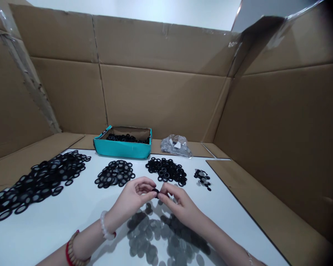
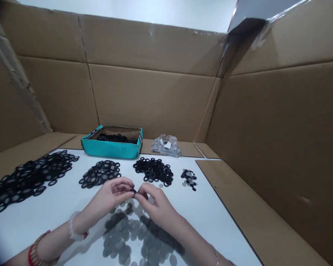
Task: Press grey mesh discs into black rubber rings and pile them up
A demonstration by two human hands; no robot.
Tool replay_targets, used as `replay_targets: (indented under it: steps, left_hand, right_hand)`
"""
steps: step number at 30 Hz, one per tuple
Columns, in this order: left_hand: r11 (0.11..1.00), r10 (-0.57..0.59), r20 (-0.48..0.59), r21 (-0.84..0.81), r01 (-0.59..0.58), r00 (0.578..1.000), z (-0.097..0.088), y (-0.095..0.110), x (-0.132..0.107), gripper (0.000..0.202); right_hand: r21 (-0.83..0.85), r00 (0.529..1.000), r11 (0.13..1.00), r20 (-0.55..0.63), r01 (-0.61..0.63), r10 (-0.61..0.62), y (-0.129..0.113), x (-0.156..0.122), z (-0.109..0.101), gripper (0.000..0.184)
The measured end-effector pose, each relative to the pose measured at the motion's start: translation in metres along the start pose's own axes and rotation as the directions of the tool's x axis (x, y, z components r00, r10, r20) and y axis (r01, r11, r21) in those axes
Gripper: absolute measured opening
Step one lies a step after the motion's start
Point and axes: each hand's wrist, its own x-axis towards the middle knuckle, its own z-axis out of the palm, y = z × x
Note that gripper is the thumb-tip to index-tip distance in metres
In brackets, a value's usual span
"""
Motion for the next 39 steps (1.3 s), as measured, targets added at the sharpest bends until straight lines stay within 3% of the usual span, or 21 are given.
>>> replay_targets:
  steps: [4,8,12,18,25,30,35,39]
  left_hand:
    - [0.999,0.022,0.002,0.024,-0.022,1.0,0.001,0.007,-0.002,0.018]
    - [0.992,0.086,0.074,0.084,-0.093,0.993,0.002,0.012,-0.003,0.009]
    - [0.99,0.081,0.11,0.105,-0.092,0.991,0.002,0.01,-0.002,0.009]
    - [0.973,0.121,0.115,0.181,-0.141,0.986,0.0,0.007,-0.002,0.005]
    - [0.99,0.049,0.049,0.127,-0.055,0.998,0.003,0.01,-0.003,0.008]
    - [0.998,-0.017,0.062,0.057,0.013,0.998,0.002,0.01,-0.002,0.014]
    - [1.0,0.001,0.132,0.023,-0.004,0.991,0.0,0.015,-0.004,0.016]
    - [1.0,0.029,0.117,-0.005,-0.028,0.993,-0.001,0.019,-0.005,0.025]
  right_hand:
    - [-0.014,1.0,1.0,0.012,-0.009,0.009,-0.002,-0.001,-0.001,0.023]
    - [-0.099,0.999,0.995,0.049,-0.002,0.006,-0.004,-0.002,-0.005,0.016]
    - [-0.187,0.995,0.981,0.085,0.059,-0.043,-0.006,-0.003,-0.007,0.019]
    - [-0.185,0.995,0.977,0.014,0.104,-0.103,-0.007,-0.004,-0.004,0.026]
    - [-0.115,0.999,0.992,0.005,0.055,-0.054,-0.002,-0.001,-0.002,0.029]
    - [-0.085,1.0,0.996,0.001,0.027,-0.027,-0.002,-0.002,0.001,0.03]
    - [0.146,0.998,0.988,0.008,-0.055,0.054,0.001,0.0,-0.001,0.035]
    - [0.386,0.992,0.914,0.039,-0.125,0.119,0.005,0.002,-0.002,0.038]
